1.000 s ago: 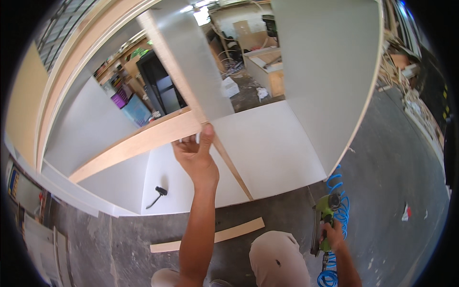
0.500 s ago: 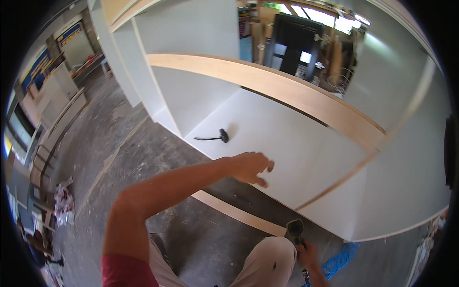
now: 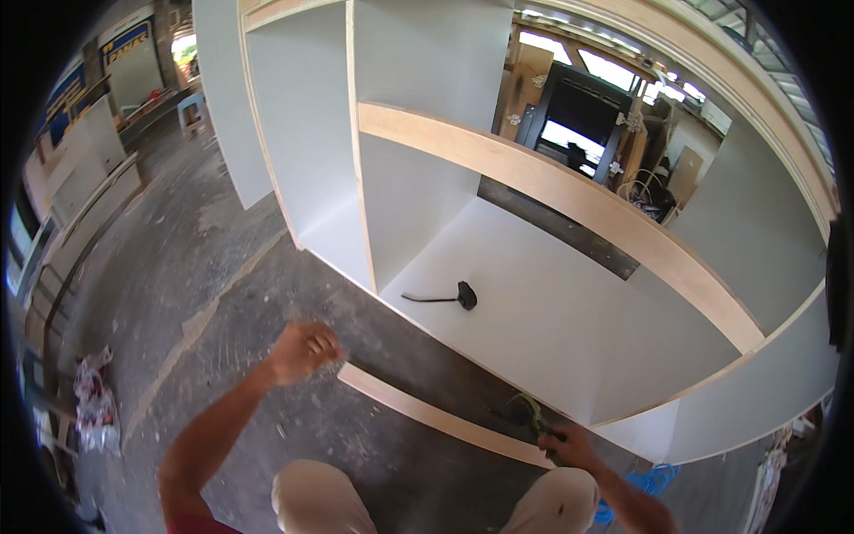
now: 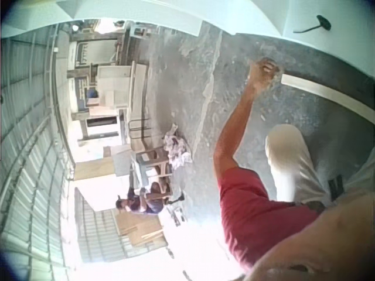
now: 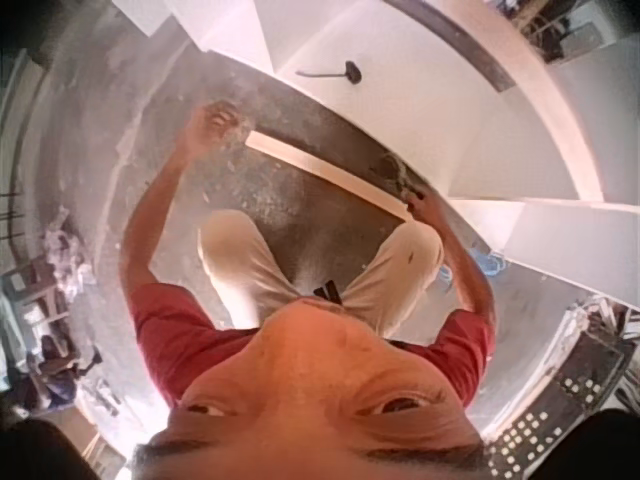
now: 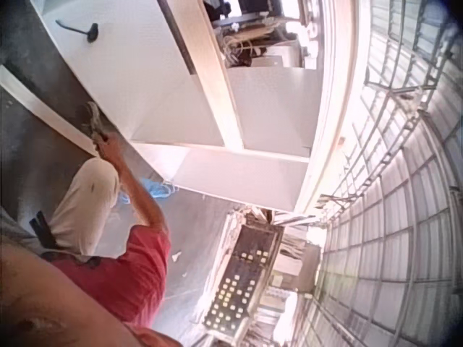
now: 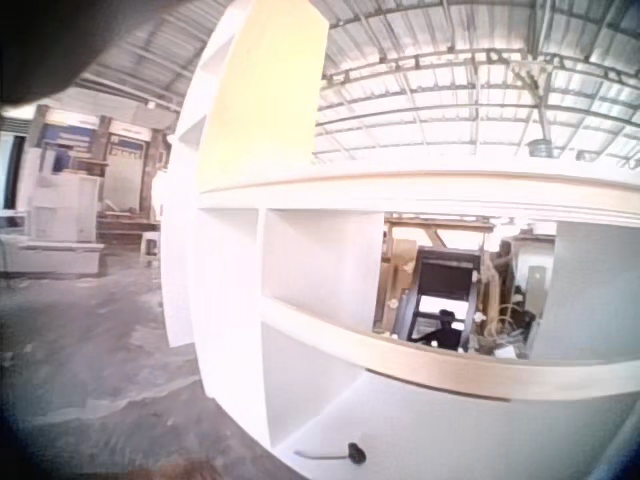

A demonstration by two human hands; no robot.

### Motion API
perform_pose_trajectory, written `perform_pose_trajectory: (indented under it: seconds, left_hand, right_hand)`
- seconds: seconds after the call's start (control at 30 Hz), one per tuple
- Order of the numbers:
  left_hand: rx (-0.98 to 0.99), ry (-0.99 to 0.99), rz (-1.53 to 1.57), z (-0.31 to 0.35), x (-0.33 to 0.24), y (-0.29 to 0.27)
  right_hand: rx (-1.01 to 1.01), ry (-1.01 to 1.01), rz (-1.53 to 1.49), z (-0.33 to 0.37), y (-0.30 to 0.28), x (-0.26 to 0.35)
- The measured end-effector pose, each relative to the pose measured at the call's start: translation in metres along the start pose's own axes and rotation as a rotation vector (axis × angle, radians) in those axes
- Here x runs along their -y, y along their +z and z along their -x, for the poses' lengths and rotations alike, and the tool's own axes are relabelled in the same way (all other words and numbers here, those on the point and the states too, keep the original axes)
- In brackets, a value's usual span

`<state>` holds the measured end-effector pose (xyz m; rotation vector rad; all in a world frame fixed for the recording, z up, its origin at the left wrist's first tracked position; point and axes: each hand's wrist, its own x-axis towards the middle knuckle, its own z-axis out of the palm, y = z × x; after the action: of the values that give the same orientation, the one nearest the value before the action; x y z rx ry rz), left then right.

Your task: The person sands the edges of wood strips by hand, measures the interior of a white cabinet frame with a tape measure, and attaches wood strips to the frame using a pneumatic nail gun.

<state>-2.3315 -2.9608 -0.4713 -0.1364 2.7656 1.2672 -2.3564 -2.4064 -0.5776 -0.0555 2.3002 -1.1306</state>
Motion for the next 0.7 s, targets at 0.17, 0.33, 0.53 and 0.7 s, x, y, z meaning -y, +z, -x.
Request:
perform_pose_trajectory:
  seconds: [0.17, 0.33, 0.53, 0.7]
  left_hand:
    - [0.138, 0.036, 0.340, -0.001, 0.047, 0.006]
    - [0.186, -0.076, 0.641, -0.001, 0.031, 0.027]
    - [-0.176, -0.305, 1.549, -0.007, 0.011, -0.008]
    - [-0.333, -0.122, 1.391, -0.025, 0.006, -0.052]
  right_hand:
    - [-0.162, -0.319, 0.249, -0.048, 0.048, 0.115]
    - [-0.095, -0.317, 0.196, -0.069, 0.131, 0.256]
    - [-0.183, -0.550, 0.042, -0.091, 0.201, 0.363]
    - [-0.173, -0.655, -0.062, -0.123, 0.246, 0.422]
